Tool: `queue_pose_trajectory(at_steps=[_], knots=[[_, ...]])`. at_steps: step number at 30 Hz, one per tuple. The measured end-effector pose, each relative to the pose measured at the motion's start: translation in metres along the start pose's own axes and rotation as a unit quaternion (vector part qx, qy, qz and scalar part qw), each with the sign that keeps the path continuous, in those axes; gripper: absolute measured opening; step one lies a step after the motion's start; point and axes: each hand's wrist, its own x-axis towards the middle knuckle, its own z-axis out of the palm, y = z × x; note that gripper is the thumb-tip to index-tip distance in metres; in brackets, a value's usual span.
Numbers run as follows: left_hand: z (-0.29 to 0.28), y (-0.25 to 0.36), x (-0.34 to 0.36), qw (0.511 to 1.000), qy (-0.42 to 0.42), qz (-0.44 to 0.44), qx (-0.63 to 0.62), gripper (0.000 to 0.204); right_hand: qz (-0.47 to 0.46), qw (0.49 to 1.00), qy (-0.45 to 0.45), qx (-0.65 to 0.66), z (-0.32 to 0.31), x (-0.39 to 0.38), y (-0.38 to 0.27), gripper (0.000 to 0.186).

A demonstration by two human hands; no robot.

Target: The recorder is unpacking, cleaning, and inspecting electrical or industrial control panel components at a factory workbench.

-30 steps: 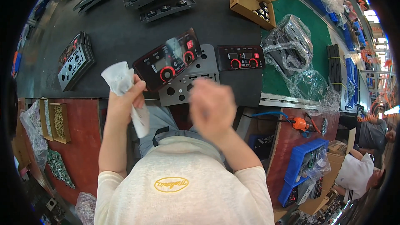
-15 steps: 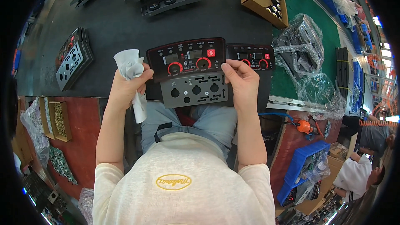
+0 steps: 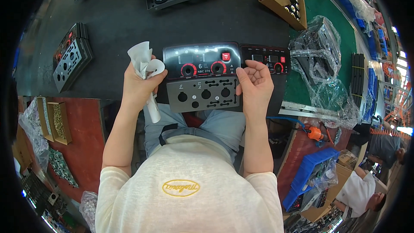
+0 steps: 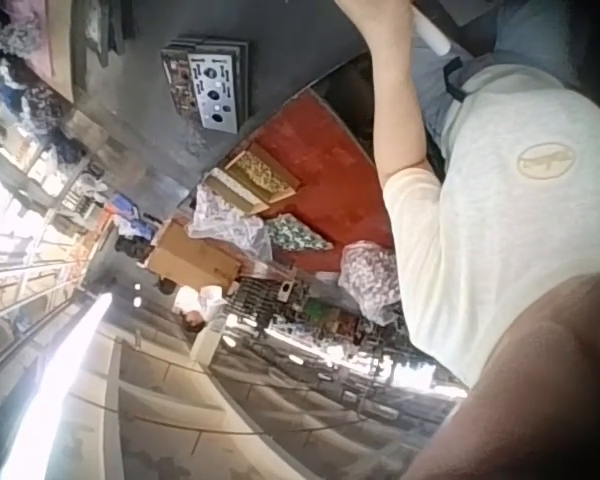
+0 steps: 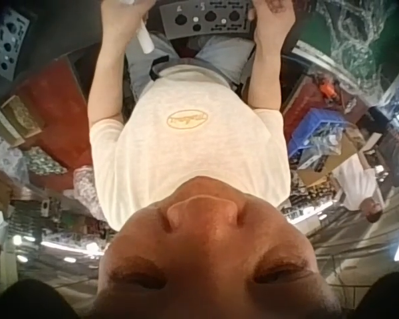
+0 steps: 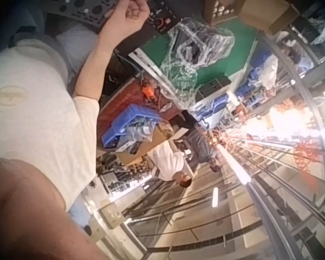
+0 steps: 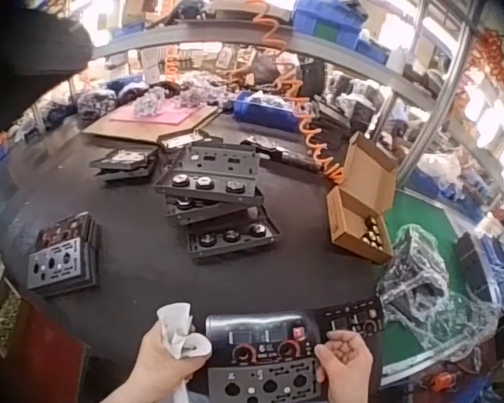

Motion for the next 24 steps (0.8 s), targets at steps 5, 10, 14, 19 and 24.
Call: queue_pose_trajectory(at_steps=[5, 10, 14, 19, 24], knots=[[0.0008, -0.0013, 0.0005, 1.000, -0.002, -0.009, 0.011, 0.034, 0.001, 0.999, 0.013, -0.031, 0.0024, 0.0014, -0.0001, 0.025], [0.0007, -0.0026, 0.0024, 1.000, -0.003, -0.007, 0.028, 0.034, 0.001, 0.999, 0.014, -0.048, 0.0029, 0.0012, 0.0009, 0.023], [0.0011, -0.0006, 0.0033, 0.999, -0.007, -0.014, 0.038, 0.035, 0.004, 0.998, 0.019, -0.060, 0.0041, 0.0011, -0.0012, 0.020], [0.0015, -0.0021, 0.0039, 0.999, -0.004, -0.015, 0.045, 0.035, 0.006, 0.998, 0.021, -0.064, 0.0052, 0.0022, 0.0002, 0.020], [0.0029, -0.0013, 0.0046, 0.999, -0.009, -0.019, 0.035, 0.035, 0.012, 0.998, 0.021, -0.062, 0.0035, 0.0022, -0.0007, 0.021]])
